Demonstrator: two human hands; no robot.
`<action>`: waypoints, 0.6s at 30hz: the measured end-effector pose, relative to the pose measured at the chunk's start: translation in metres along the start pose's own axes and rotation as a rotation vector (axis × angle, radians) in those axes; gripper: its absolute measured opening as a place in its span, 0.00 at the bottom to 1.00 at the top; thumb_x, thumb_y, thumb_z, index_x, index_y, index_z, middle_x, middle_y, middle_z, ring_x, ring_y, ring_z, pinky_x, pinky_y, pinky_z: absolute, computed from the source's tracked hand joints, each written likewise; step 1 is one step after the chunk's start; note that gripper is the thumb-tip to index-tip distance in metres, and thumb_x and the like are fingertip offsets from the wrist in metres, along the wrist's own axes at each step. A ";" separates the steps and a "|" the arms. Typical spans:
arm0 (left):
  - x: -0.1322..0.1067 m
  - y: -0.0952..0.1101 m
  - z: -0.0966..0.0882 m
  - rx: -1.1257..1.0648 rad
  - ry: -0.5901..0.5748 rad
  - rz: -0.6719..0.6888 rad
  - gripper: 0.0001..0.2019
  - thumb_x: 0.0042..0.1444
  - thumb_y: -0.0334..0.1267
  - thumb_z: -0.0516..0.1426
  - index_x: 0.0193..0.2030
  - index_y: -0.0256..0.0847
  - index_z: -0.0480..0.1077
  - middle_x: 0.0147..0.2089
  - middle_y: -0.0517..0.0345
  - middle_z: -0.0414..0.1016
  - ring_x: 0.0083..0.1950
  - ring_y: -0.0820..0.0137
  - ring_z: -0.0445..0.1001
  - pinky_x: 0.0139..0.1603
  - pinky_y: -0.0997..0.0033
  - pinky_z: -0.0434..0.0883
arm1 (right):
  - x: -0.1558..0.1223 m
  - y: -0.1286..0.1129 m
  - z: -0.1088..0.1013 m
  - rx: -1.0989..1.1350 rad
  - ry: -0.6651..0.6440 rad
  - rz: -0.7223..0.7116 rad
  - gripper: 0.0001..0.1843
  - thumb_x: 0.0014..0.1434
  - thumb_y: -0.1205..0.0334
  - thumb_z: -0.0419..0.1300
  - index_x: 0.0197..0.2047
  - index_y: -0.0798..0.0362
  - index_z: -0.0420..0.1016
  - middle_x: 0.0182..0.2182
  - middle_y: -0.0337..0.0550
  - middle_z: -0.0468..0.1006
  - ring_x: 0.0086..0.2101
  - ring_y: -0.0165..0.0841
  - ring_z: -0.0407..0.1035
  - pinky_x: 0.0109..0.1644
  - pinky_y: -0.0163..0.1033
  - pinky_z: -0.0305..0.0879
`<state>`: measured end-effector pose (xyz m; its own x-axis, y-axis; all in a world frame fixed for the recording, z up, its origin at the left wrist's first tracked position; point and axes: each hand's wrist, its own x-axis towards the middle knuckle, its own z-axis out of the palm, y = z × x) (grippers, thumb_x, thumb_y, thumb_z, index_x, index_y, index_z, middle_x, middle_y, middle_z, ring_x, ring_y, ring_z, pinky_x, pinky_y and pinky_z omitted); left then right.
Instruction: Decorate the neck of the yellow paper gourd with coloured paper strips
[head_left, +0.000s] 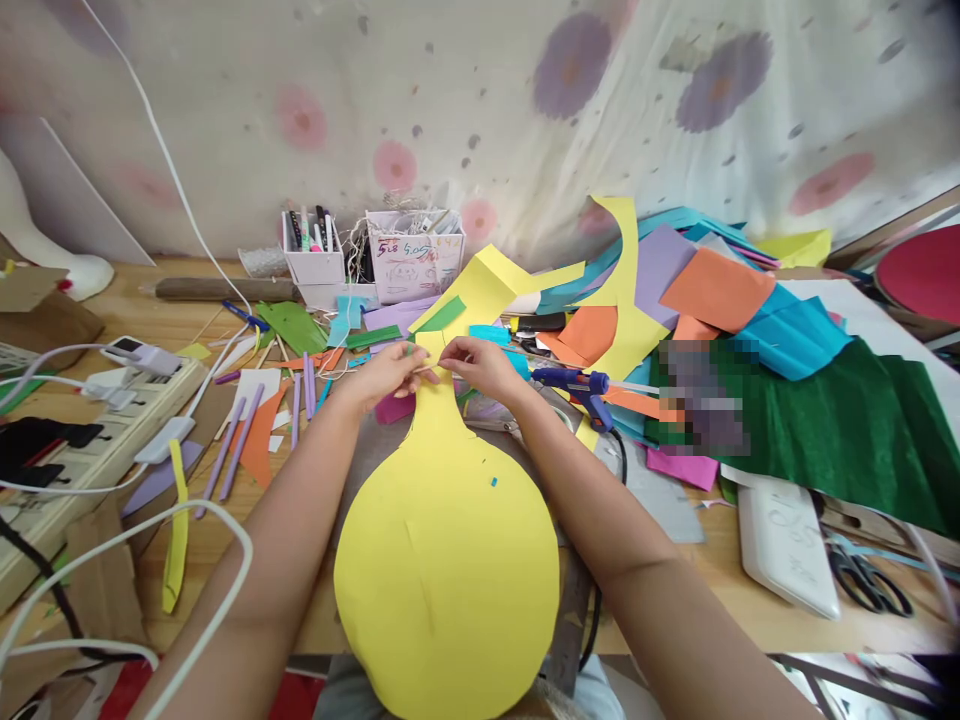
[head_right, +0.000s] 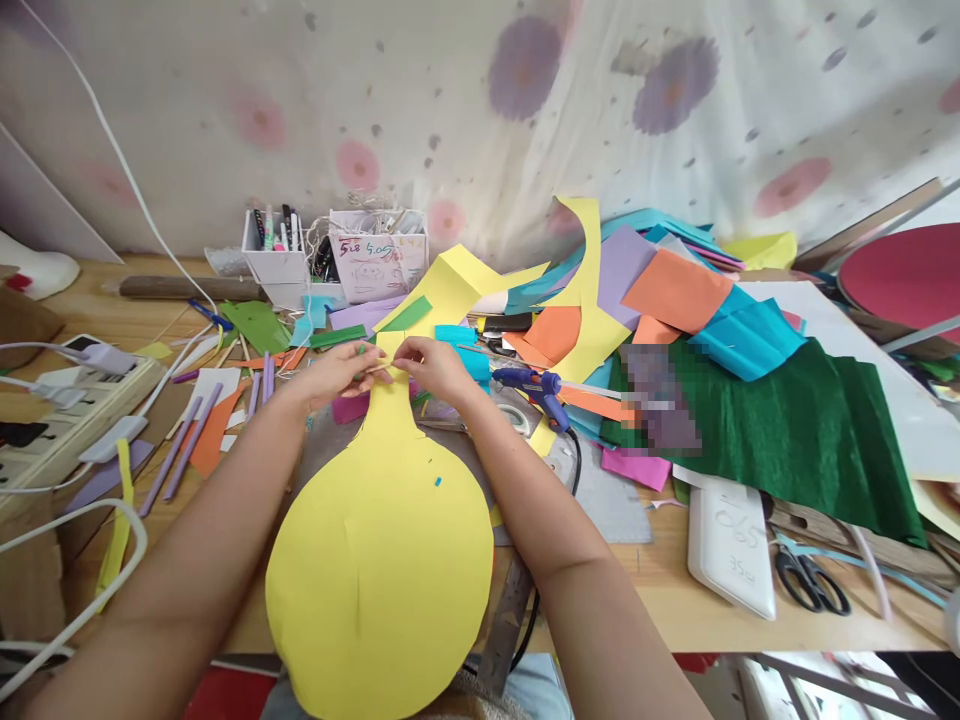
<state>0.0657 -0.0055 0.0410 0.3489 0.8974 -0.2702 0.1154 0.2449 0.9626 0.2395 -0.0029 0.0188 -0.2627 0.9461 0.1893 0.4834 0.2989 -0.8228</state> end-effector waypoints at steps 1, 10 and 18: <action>0.000 0.001 -0.004 0.019 0.067 -0.007 0.05 0.57 0.36 0.53 0.33 0.36 0.63 0.24 0.57 0.71 0.14 0.82 0.55 0.13 0.82 0.48 | 0.001 0.003 0.001 -0.010 0.037 0.011 0.05 0.51 0.62 0.57 0.29 0.54 0.72 0.26 0.37 0.73 0.28 0.27 0.63 0.33 0.32 0.58; 0.003 0.001 -0.012 0.029 0.295 -0.101 0.09 0.57 0.33 0.52 0.27 0.39 0.56 0.17 0.72 0.46 0.13 0.84 0.45 0.14 0.83 0.43 | 0.009 0.017 0.012 -0.139 0.133 0.111 0.04 0.51 0.63 0.59 0.29 0.54 0.74 0.30 0.38 0.70 0.30 0.27 0.63 0.35 0.33 0.58; 0.008 -0.005 -0.008 -0.021 0.222 -0.146 0.08 0.58 0.32 0.49 0.28 0.40 0.55 0.18 0.71 0.48 0.13 0.83 0.44 0.14 0.82 0.42 | 0.008 0.025 0.011 -0.108 0.144 0.076 0.04 0.50 0.66 0.59 0.29 0.54 0.76 0.31 0.40 0.73 0.30 0.27 0.64 0.35 0.34 0.59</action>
<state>0.0608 0.0031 0.0346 0.1170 0.9101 -0.3975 0.1296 0.3828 0.9147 0.2408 0.0105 -0.0061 -0.1031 0.9723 0.2099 0.5860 0.2299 -0.7770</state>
